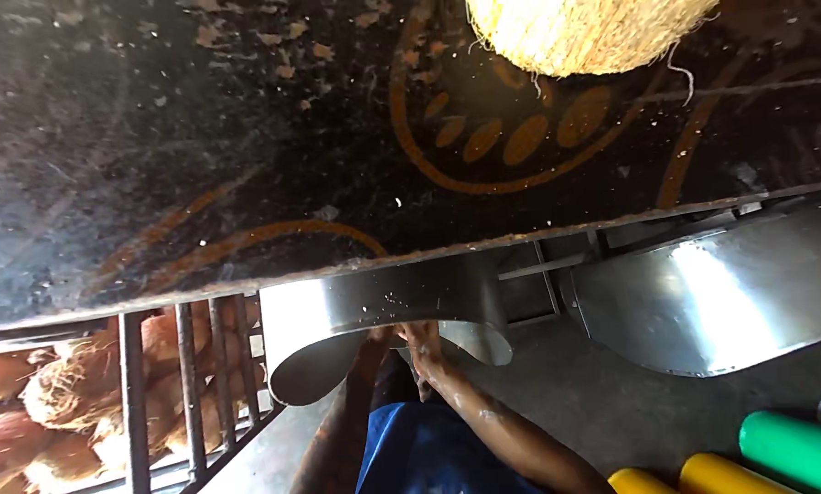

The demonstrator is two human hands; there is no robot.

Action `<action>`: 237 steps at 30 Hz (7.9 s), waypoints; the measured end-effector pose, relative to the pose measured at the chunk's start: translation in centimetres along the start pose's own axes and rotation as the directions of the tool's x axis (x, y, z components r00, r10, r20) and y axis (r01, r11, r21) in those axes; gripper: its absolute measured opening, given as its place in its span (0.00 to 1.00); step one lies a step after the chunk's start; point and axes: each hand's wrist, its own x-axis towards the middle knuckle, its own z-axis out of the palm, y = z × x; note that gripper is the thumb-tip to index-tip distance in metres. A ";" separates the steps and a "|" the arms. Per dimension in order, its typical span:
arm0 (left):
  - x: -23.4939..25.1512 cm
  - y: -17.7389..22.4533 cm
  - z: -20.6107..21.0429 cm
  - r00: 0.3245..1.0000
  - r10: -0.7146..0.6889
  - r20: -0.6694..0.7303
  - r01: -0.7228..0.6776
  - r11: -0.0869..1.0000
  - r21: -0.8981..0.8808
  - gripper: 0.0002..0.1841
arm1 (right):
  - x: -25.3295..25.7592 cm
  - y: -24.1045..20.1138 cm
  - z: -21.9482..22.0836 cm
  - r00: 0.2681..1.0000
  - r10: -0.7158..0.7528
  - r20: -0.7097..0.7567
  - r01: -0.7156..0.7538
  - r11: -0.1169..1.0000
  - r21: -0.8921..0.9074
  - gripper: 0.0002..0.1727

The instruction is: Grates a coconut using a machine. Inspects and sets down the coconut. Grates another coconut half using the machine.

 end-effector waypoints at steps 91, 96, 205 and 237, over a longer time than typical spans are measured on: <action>-3.0 4.3 0.2 0.999 0.039 0.019 -0.043 0.960 0.275 0.24 | -0.4 -3.0 -1.7 0.892 0.376 0.250 -0.434 0.867 0.246 0.28; -2.5 5.4 1.5 0.997 0.066 0.033 -0.066 0.583 0.810 0.24 | 0.3 -2.4 -0.1 0.928 0.322 0.186 -0.367 0.878 0.308 0.24; -25.0 29.5 7.7 0.037 0.806 0.591 -0.989 -0.055 0.138 0.42 | -11.4 -36.3 -17.0 0.284 -0.958 -0.033 0.562 0.138 0.815 0.40; -3.1 3.2 0.1 0.992 -0.005 0.125 -0.088 0.679 0.729 0.27 | 2.6 1.1 -3.1 0.942 0.192 0.275 -0.288 0.884 0.369 0.13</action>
